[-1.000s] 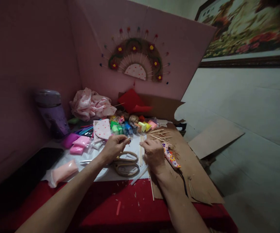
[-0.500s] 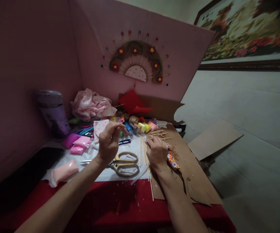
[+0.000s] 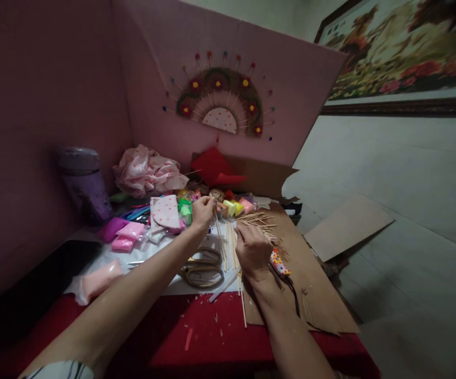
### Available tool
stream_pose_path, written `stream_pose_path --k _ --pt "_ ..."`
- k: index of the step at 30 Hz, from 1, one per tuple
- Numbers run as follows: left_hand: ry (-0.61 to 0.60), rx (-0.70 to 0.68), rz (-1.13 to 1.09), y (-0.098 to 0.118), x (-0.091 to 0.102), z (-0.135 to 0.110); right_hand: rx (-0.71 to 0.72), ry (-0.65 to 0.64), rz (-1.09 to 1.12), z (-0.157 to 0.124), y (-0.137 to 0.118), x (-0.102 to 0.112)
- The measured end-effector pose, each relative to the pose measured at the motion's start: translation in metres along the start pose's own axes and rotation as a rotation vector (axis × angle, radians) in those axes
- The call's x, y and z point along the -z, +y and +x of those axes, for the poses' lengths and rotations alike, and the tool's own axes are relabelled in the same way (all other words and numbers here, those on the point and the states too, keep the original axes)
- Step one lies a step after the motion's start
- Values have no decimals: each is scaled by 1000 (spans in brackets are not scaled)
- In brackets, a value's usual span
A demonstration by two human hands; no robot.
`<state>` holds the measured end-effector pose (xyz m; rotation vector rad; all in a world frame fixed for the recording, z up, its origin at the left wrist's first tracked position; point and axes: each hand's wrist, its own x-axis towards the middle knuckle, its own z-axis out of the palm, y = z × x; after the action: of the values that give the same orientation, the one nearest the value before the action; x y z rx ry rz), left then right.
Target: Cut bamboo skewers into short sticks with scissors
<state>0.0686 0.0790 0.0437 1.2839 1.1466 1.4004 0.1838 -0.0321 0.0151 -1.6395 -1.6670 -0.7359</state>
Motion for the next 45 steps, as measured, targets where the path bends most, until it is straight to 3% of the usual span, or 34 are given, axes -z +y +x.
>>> stream_pose_path --k 4,8,13,19,23,26,31,38,42,45 --pt "-60 91 129 -23 -13 1 -10 -5 31 1 1 0" --pt "-78 144 246 -34 -11 -4 -21 -3 50 1 2 0" --pt "-73 92 226 -20 -2 -11 -70 -44 200 0 -2 1" --pt "-106 -19 65 5 -8 -36 -64 -197 488 -3 -8 -5" --pt "-212 -59 -57 11 -1 -48 -168 -288 673 -4 -10 -8" --pt "-262 -89 -3 11 12 -47 -201 -310 741 -4 -12 -5" --pt "-106 -196 263 3 37 -31 -82 -190 644 -5 -16 -1" --pt "-65 -321 769 5 59 1 70 -112 546 -14 -24 -4" --pt "-74 -495 1025 17 68 35 167 -119 499 -15 -24 -4" --pt "-92 -522 1097 27 73 69 202 -118 474 -15 -22 -6"
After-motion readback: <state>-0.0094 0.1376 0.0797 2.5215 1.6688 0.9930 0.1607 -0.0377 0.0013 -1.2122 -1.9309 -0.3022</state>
